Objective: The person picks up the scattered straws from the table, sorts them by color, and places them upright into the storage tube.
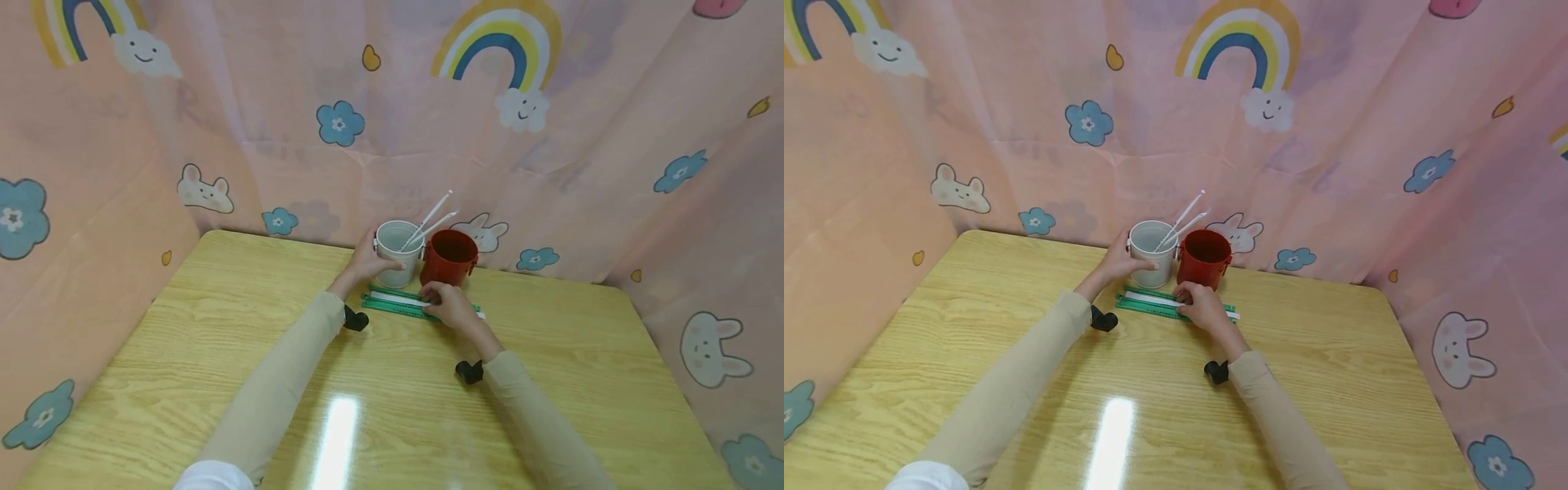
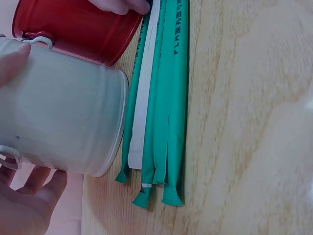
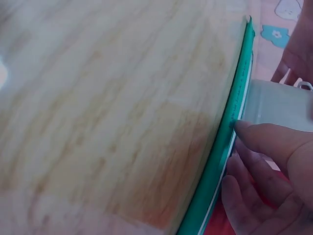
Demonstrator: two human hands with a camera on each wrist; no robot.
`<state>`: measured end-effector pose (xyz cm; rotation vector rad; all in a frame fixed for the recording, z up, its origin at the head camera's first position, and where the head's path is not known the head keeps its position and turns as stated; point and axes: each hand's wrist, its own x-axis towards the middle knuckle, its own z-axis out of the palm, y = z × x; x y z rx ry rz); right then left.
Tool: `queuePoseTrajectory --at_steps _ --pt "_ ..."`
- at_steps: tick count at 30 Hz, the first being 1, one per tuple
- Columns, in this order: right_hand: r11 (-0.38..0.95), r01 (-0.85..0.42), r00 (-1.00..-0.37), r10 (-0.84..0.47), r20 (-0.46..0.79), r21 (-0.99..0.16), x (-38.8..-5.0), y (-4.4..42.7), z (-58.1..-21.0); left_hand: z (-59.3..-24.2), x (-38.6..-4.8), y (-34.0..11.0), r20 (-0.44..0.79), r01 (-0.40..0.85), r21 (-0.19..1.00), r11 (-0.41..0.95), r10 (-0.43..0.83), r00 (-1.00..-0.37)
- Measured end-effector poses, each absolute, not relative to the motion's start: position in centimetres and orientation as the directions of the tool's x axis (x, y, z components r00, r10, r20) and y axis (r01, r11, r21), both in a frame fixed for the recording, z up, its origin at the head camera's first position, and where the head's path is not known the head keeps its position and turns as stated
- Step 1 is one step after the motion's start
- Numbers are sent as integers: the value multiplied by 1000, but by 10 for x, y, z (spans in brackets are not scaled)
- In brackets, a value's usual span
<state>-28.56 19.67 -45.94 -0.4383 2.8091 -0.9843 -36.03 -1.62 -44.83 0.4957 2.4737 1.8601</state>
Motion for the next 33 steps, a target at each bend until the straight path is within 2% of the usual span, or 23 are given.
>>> queuePoseTrajectory --at_steps 13,23,33 --pt "791 -232 -950 -310 -44 -566 -283 193 -461 -445 -358 -16 185 251 935 251 259 -948" --pt "802 -300 -936 -353 -5 -516 -283 189 -463 -446 -359 -17 179 245 934 260 252 -951" --pt "785 -237 -949 -314 -37 -573 -279 185 -458 -446 -359 -17 167 234 935 266 252 -953"
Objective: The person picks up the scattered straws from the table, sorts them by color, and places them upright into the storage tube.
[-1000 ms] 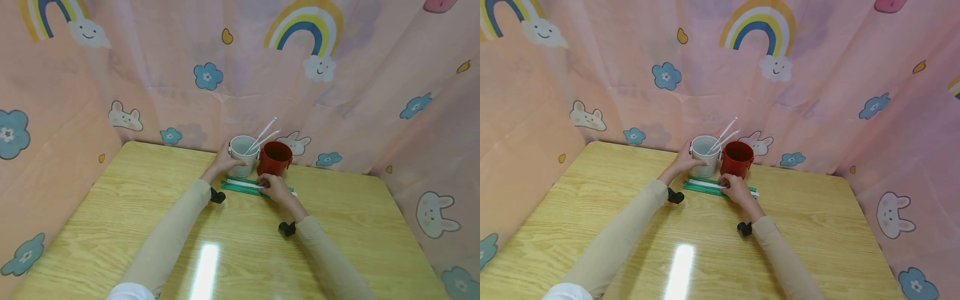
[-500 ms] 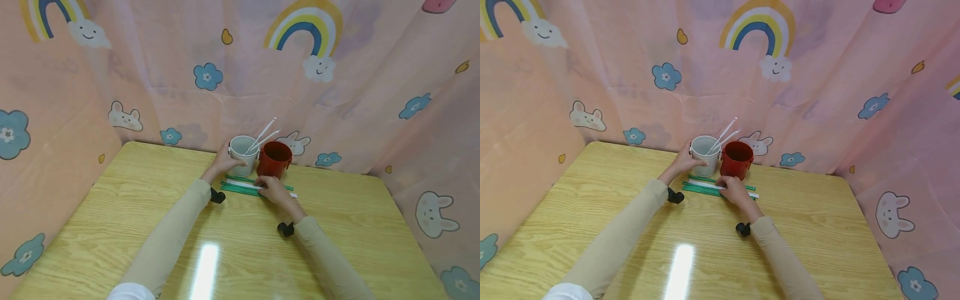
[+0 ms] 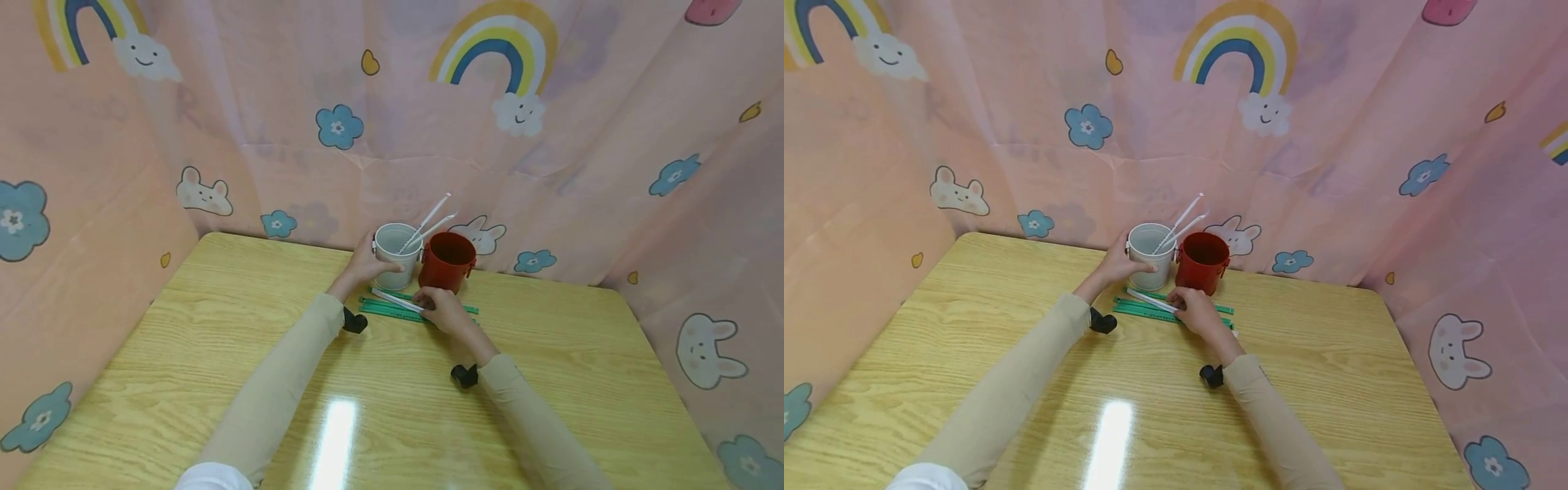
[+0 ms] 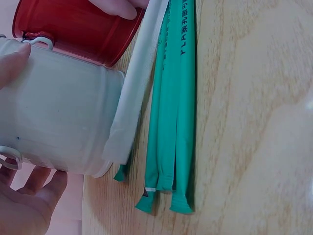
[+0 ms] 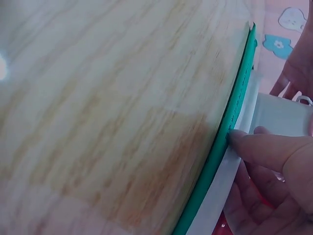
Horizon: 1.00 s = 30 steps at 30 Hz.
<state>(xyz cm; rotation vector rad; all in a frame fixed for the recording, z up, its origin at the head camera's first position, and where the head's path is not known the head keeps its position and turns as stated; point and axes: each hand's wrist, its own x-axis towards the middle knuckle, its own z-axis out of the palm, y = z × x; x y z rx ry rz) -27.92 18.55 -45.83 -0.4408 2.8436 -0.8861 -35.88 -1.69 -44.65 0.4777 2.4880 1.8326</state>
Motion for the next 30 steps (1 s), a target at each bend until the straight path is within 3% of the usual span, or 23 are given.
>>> queuePoseTrajectory --at_steps 22,30 --pt "812 -312 -942 -332 48 -494 -263 199 -423 -449 -360 -16 185 245 937 251 240 -953" --pt "837 -273 -947 -320 -20 -475 -255 208 -411 -447 -358 -17 174 241 937 255 258 -950"
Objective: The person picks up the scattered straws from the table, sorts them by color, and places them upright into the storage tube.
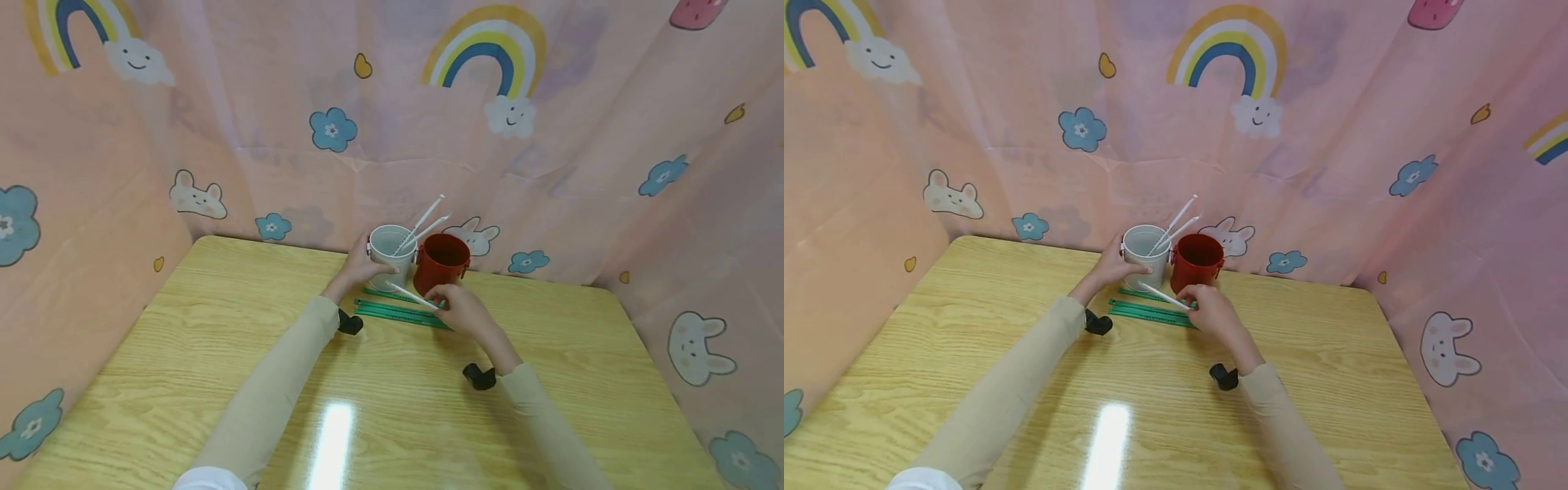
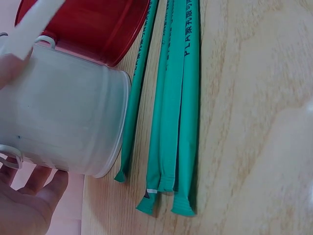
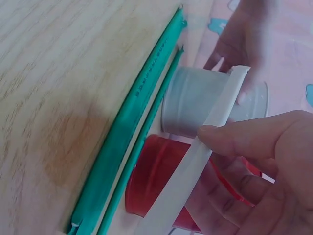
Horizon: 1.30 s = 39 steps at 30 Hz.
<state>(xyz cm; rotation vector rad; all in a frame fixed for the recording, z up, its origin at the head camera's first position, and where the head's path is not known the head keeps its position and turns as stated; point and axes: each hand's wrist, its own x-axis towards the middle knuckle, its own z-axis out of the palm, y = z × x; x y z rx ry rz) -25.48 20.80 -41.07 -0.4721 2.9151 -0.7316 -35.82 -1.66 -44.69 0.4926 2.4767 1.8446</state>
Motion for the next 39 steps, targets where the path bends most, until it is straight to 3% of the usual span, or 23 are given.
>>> queuePoseTrajectory --at_steps 7,13,23,39 --pt "809 -289 -948 -318 32 -512 -251 211 -403 -437 -352 -18 165 231 944 235 270 -949" --pt "745 -261 -960 -266 85 -614 -252 210 -393 -448 -360 -17 159 230 933 275 258 -953" --pt "642 -343 -936 -175 305 -686 -254 203 -376 -447 -360 -16 166 236 933 272 257 -952" --pt "527 -355 -911 -10 412 -772 -262 191 -352 -446 -358 -17 165 236 933 272 257 -952"
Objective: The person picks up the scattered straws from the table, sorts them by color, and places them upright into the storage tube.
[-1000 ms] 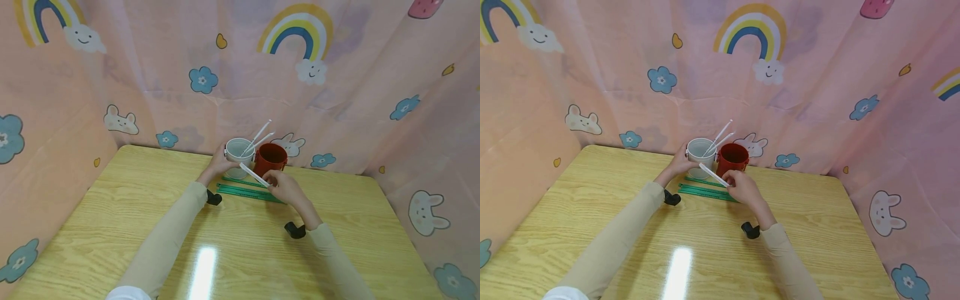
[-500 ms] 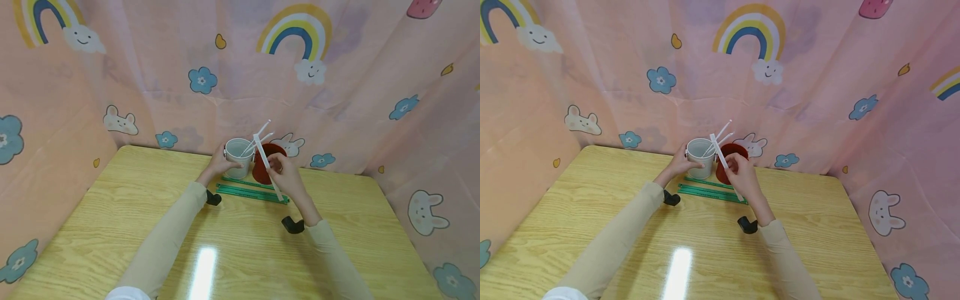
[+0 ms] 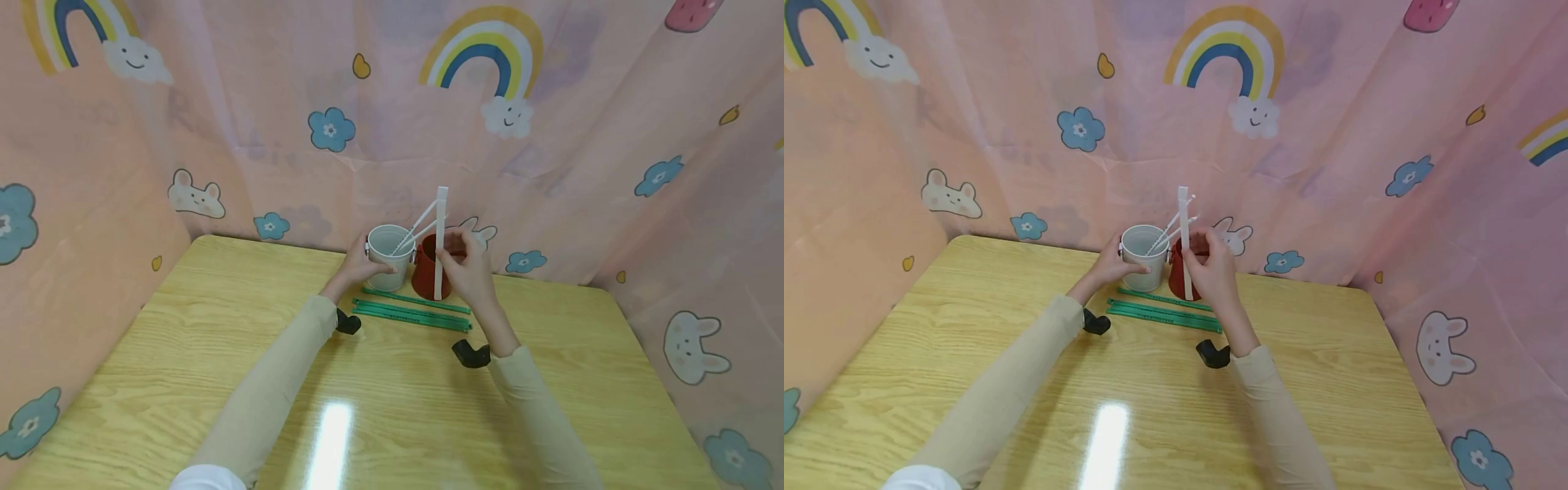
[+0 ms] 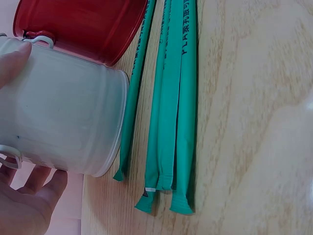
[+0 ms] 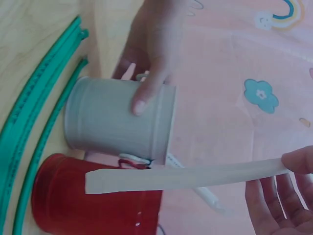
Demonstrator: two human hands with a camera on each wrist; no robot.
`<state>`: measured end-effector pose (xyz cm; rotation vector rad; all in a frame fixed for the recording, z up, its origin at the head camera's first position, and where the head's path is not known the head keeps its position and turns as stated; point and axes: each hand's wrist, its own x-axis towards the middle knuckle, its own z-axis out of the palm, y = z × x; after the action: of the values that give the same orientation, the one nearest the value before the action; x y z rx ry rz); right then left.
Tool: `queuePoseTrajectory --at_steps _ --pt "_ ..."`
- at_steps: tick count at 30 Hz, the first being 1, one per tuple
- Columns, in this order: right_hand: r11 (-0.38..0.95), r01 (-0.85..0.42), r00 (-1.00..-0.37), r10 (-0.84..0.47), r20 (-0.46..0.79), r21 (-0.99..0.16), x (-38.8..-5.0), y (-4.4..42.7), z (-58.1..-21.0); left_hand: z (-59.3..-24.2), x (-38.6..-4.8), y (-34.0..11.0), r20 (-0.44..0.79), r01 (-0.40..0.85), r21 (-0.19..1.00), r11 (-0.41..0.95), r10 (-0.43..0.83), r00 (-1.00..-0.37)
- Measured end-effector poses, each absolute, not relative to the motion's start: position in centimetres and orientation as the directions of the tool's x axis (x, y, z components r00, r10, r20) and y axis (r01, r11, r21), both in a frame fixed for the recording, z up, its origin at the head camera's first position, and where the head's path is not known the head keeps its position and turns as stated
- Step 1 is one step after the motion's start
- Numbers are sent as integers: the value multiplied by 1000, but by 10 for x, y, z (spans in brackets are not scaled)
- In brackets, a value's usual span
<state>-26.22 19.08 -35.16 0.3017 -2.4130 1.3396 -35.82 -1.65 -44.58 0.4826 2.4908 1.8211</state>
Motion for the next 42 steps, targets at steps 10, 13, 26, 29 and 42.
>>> queuePoseTrajectory --at_steps 10,13,26,29,42 --pt "346 -375 -885 144 444 -860 -266 172 -331 -448 -359 -17 163 234 936 264 263 -951" --pt "299 -413 -861 179 476 -860 -260 165 -322 -448 -359 -17 166 236 936 260 265 -950" --pt "198 -536 -752 329 571 -820 -270 152 -329 -449 -361 -16 203 267 936 231 267 -942" --pt "200 -525 -764 319 561 -828 -273 151 -334 -444 -357 -17 196 262 937 231 271 -942" --pt "218 -359 -872 268 409 -908 -309 162 -373 -452 -363 -16 211 278 932 234 273 -939"
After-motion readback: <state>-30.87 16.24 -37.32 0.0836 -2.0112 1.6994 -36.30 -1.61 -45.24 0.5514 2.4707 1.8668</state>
